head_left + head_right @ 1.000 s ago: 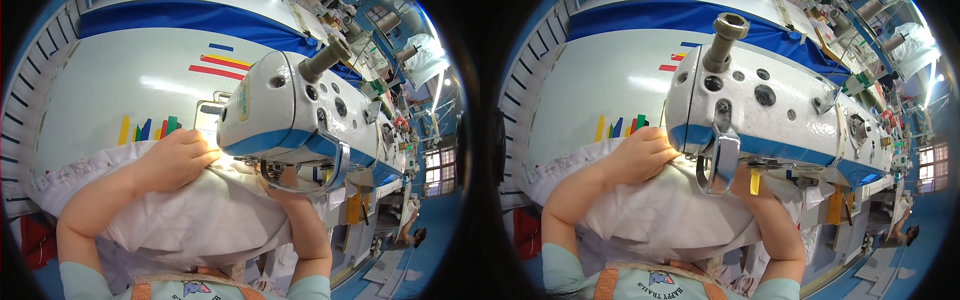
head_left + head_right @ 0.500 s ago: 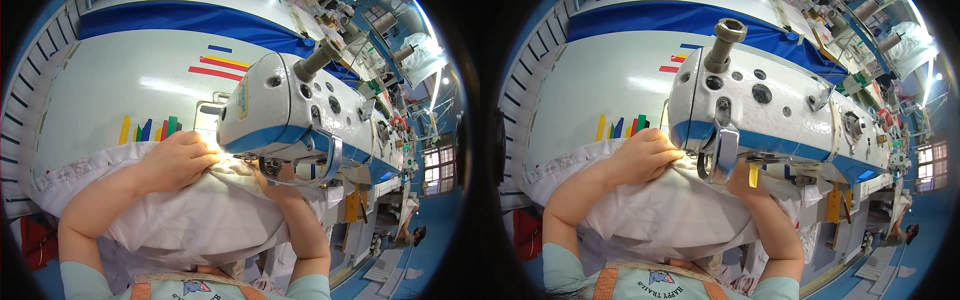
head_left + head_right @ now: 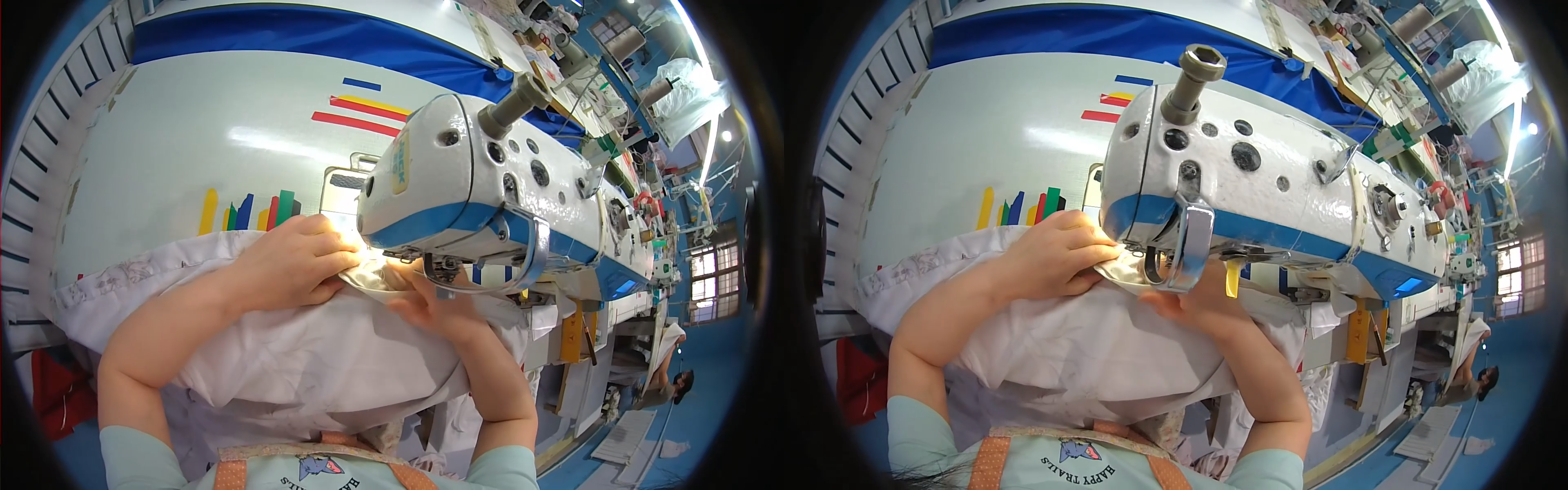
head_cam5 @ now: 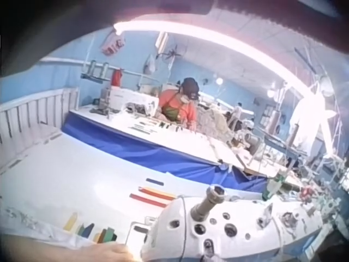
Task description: Sewing the edges and seams of fabric components to assemble a pillowcase using an industrial sewing machine.
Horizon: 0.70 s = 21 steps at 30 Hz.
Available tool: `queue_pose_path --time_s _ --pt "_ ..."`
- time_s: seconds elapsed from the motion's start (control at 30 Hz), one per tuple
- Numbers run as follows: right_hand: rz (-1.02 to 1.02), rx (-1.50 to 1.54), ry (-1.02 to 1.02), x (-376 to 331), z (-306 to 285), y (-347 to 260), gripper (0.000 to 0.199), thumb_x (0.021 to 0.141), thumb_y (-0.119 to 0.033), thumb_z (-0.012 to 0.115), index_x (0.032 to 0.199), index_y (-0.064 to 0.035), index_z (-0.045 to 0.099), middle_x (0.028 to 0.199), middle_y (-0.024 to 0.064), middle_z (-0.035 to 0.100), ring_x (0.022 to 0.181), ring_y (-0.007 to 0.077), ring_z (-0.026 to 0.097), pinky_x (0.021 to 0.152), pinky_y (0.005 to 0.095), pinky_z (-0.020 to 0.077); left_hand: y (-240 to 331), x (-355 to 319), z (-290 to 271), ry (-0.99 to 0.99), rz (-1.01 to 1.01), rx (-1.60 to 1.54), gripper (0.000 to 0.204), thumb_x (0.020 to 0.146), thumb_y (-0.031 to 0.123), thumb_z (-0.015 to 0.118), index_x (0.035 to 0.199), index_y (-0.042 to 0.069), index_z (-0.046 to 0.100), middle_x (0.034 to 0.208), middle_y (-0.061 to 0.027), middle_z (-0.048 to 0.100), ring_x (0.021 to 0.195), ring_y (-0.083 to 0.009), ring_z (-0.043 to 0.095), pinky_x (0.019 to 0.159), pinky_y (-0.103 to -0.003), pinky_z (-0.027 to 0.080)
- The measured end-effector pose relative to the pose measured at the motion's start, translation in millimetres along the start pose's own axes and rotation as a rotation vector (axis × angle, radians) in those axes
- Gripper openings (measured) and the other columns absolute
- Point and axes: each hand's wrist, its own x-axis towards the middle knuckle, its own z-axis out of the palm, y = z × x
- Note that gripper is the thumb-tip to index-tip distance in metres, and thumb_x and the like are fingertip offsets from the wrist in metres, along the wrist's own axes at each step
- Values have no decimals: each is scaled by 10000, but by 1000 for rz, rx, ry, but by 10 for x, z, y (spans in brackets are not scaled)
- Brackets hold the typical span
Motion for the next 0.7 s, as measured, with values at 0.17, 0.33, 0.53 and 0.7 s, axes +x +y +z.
queue_pose_path --time_s 0.17,0.33,0.53,0.7 --pt "-164 6 -27 -107 18 -159 338 712 -153 728 1039 -116 653 809 68 605 743 259 596 683 352 476 246 -217 -2 31 -45 5 339 667 103 707 999 110 638 1047 -9 617 892 -221 557 807 -344 467" --pt "-193 223 -75 -381 76 -367 219 713 -58 699 928 -96 685 820 66 627 702 251 608 605 335 480 512 -503 -3 33 -75 -15 306 627 50 662 929 105 662 965 -13 639 803 -218 574 714 -332 486" --pt "82 602 -94 -1043 50 -783 217 718 -11 694 927 -66 676 794 65 645 705 234 615 610 314 472 1122 -945 -20 -22 -163 -348 198 686 48 674 880 86 660 776 -57 641 663 -254 592 591 -358 472" --pt "-6 703 -113 -1426 224 -969 260 680 63 698 902 -73 688 773 59 631 714 218 617 599 296 472 1581 -1360 88 -124 -392 -618 108 717 56 693 819 77 665 764 -63 646 668 -235 611 595 -340 480"
